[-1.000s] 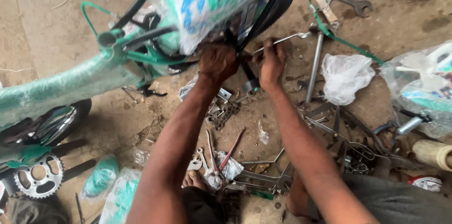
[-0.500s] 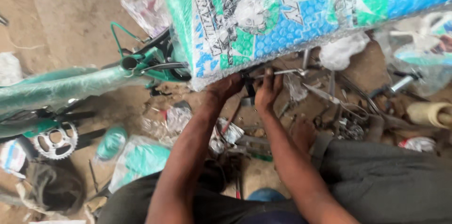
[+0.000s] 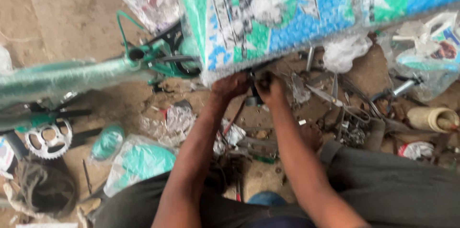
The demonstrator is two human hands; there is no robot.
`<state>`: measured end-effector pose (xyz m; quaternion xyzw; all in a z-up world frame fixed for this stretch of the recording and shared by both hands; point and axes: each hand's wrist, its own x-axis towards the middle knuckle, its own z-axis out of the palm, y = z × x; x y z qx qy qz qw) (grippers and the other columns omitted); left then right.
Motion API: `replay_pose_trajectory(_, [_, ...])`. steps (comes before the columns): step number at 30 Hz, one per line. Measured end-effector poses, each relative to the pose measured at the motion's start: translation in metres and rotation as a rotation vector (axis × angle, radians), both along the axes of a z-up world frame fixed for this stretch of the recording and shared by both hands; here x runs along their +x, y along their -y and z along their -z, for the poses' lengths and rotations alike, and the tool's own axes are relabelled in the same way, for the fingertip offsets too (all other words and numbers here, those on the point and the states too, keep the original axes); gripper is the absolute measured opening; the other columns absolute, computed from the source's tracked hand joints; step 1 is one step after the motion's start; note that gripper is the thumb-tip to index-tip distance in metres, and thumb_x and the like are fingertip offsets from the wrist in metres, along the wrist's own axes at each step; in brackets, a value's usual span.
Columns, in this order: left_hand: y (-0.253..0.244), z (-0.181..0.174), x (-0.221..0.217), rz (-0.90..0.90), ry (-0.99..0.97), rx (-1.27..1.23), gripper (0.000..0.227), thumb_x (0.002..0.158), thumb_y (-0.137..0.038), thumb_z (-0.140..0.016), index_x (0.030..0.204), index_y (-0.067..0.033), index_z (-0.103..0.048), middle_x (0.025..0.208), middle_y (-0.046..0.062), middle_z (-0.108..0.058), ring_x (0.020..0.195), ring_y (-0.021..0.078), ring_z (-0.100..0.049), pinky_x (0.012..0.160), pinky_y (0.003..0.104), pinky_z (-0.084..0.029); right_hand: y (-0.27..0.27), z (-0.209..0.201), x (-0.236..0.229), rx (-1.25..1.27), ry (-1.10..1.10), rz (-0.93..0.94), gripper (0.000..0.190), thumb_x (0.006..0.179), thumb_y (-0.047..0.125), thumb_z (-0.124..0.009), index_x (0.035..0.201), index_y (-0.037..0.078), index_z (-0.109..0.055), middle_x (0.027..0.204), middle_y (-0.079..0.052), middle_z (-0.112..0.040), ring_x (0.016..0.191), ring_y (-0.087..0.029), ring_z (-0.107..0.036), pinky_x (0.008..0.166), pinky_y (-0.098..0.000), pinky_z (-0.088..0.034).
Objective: The person is assembling a bicycle, specifically working on attaching the rear wheel to the frame. They use a wrench to tighten bolts and adjust the wheel position. The bicycle frame is partially wrapped in bubble wrap, and various tools and parts are scattered on the floor.
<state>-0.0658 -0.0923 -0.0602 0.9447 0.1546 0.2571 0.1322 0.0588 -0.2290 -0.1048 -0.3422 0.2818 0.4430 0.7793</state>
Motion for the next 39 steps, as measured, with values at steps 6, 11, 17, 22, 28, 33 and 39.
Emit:
replay_pose_trajectory(6, [-0.009, 0.011, 0.009, 0.106, -0.095, -0.128, 0.019, 0.082, -0.031, -0.072, 0.086, -0.0120, -0.072, 0.074, 0.012, -0.067, 0.068, 0.0303, -0.067, 0.060, 0.044, -0.052, 0.007, -0.031, -0.035, -0.259, 0.778, 0.207, 0.009, 0.103, 0.019, -0.056, 0.107, 0.010, -0.057, 0.084, -0.005, -0.061, 0.063, -0.017, -0.056, 0.058, -0.0371, -0.046])
replay_pose_trajectory(11, [-0.016, 0.005, 0.019, 0.102, 0.247, 0.230, 0.017, 0.077, -0.022, -0.064, 0.090, -0.0123, -0.068, 0.089, 0.011, -0.071, 0.087, 0.0303, -0.070, 0.083, 0.046, -0.055, -0.008, -0.075, -0.041, -0.424, 1.879, -0.096, 0.014, 0.115, 0.021, -0.054, 0.111, 0.008, -0.056, 0.101, -0.011, -0.061, 0.084, -0.023, -0.060, 0.074, -0.0373, -0.050])
replay_pose_trajectory(17, [-0.013, 0.006, 0.014, 0.077, -0.108, 0.114, 0.008, 0.076, -0.022, -0.069, 0.079, -0.0142, -0.069, 0.080, 0.009, -0.066, 0.081, 0.0304, -0.067, 0.076, 0.047, -0.053, 0.004, -0.063, -0.026, -0.325, 1.440, -0.246, 0.023, 0.110, 0.022, -0.051, 0.115, 0.001, -0.056, 0.095, -0.008, -0.066, 0.070, -0.014, -0.064, 0.060, -0.0293, -0.049])
replay_pose_trajectory(22, [-0.011, 0.004, 0.012, 0.083, 0.030, 0.076, 0.014, 0.079, -0.027, -0.072, 0.078, -0.0137, -0.069, 0.077, 0.010, -0.064, 0.073, 0.0302, -0.065, 0.064, 0.045, -0.051, 0.005, -0.019, 0.016, -0.073, 0.359, -0.024, 0.022, 0.107, 0.024, -0.051, 0.110, 0.004, -0.058, 0.088, -0.008, -0.066, 0.064, -0.017, -0.062, 0.057, -0.0316, -0.048])
replay_pose_trajectory(28, [-0.006, 0.009, 0.006, 0.026, 0.199, 0.221, 0.015, 0.074, -0.030, -0.072, 0.075, -0.0158, -0.067, 0.081, 0.009, -0.063, 0.077, 0.0302, -0.062, 0.065, 0.046, -0.052, 0.011, -0.015, -0.013, -0.222, 0.477, 0.239, 0.019, 0.105, 0.024, -0.055, 0.106, 0.005, -0.059, 0.082, -0.008, -0.064, 0.060, -0.020, -0.057, 0.055, -0.0339, -0.047])
replay_pose_trajectory(33, [-0.009, 0.013, 0.009, 0.015, 0.187, 0.259, 0.016, 0.082, -0.031, -0.072, 0.085, -0.0151, -0.072, 0.093, 0.007, -0.066, 0.088, 0.0282, -0.064, 0.068, 0.044, -0.052, 0.012, -0.015, -0.032, -0.415, 1.333, -0.045, 0.019, 0.106, 0.023, -0.059, 0.105, 0.003, -0.059, 0.080, -0.008, -0.061, 0.063, -0.021, -0.056, 0.058, -0.0348, -0.048])
replay_pose_trajectory(39, [-0.011, 0.015, 0.012, 0.057, -0.129, 0.028, 0.022, 0.080, -0.034, -0.074, 0.084, -0.0123, -0.074, 0.084, 0.011, -0.067, 0.079, 0.0302, -0.065, 0.062, 0.046, -0.053, 0.013, 0.024, 0.011, 0.057, 0.103, 0.081, 0.012, 0.097, 0.015, -0.056, 0.100, 0.003, -0.059, 0.079, -0.010, -0.062, 0.063, -0.021, -0.057, 0.062, -0.0379, -0.056])
